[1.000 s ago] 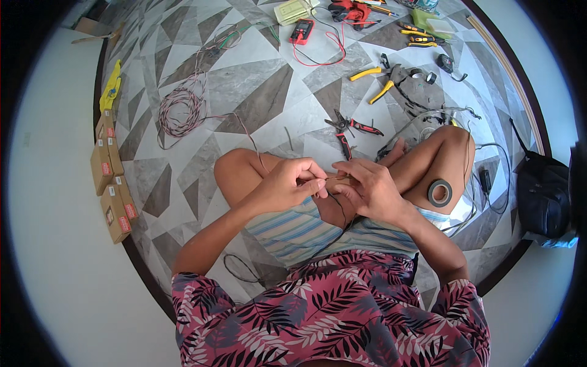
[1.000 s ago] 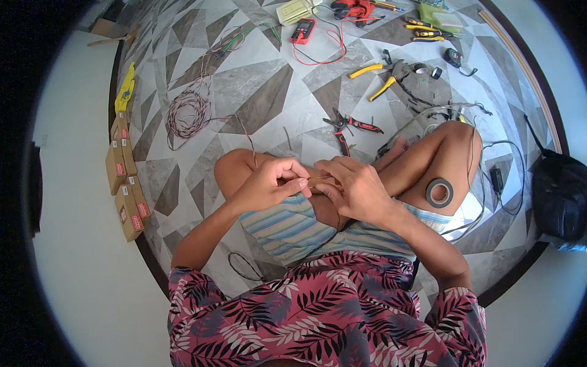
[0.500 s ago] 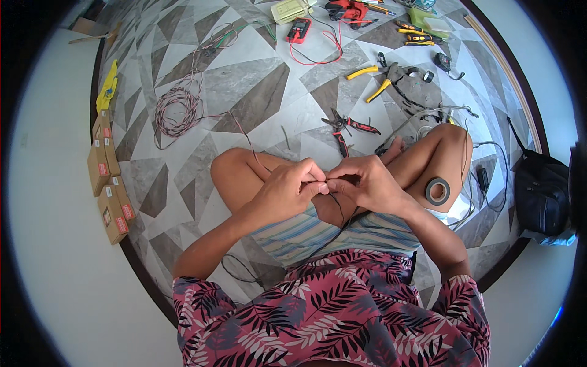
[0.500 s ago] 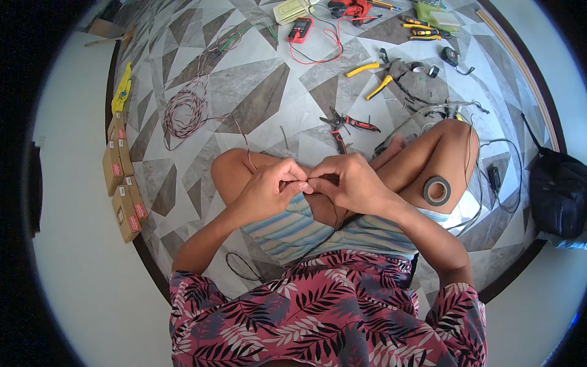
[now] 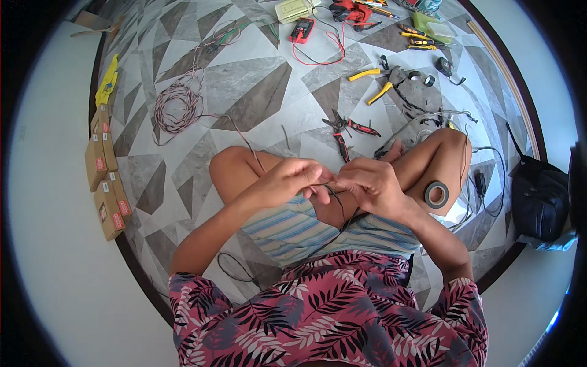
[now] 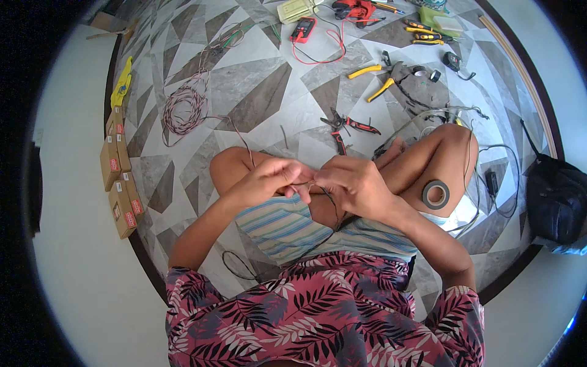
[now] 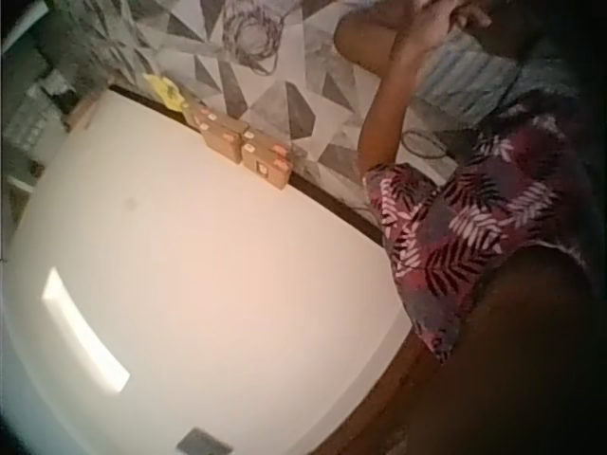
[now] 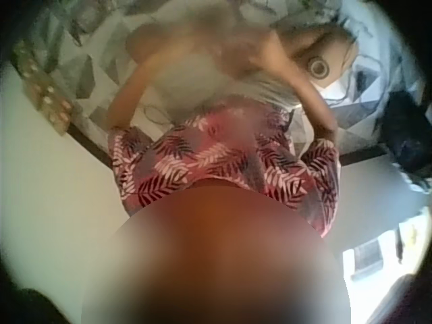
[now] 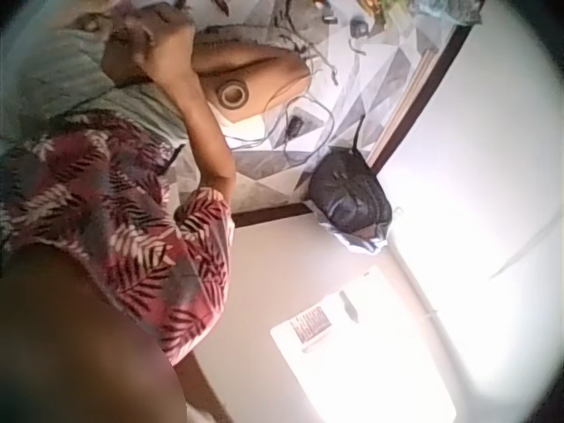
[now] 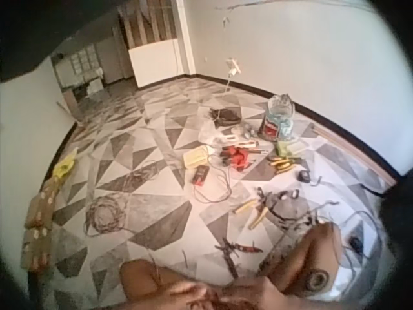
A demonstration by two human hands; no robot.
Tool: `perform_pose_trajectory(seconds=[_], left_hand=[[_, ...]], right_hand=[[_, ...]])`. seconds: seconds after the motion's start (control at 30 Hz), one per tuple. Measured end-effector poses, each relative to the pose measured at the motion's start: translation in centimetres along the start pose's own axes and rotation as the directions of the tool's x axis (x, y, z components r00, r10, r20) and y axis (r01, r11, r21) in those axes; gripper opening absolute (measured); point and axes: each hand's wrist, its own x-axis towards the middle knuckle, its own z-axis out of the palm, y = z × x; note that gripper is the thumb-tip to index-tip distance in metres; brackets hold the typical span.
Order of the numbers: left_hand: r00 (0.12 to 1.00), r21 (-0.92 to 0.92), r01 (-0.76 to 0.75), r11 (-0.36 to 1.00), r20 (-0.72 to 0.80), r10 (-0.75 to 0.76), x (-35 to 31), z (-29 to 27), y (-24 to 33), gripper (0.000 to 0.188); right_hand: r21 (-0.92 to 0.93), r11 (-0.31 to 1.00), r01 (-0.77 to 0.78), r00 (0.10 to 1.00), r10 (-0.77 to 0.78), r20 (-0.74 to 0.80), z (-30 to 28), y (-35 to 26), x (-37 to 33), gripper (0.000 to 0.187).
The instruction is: Assembling and wiring an electrical outlet component while sitting on the floor.
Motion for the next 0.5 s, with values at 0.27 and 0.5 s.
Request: perform_pose_trajectory(seconds=[0.27,0.5], left_hand=[[0.886,-0.236,0.316,0.919,0.42,-0.197,1.3,-2.2,-1.5,0.035],[0.939,-0.039,0.129,0.991,0.325,-0.11,1.8,-0.7,-0.7,0.03]], right_hand=[[-0.225,0.952,0.206,0.978,-0.208,0.019,0.4,-0.8,1.0,0.034],[-0.374,0.844,0.384,0.923,-0.338,0.184,-1.4,-1.3,0.9,0.024]])
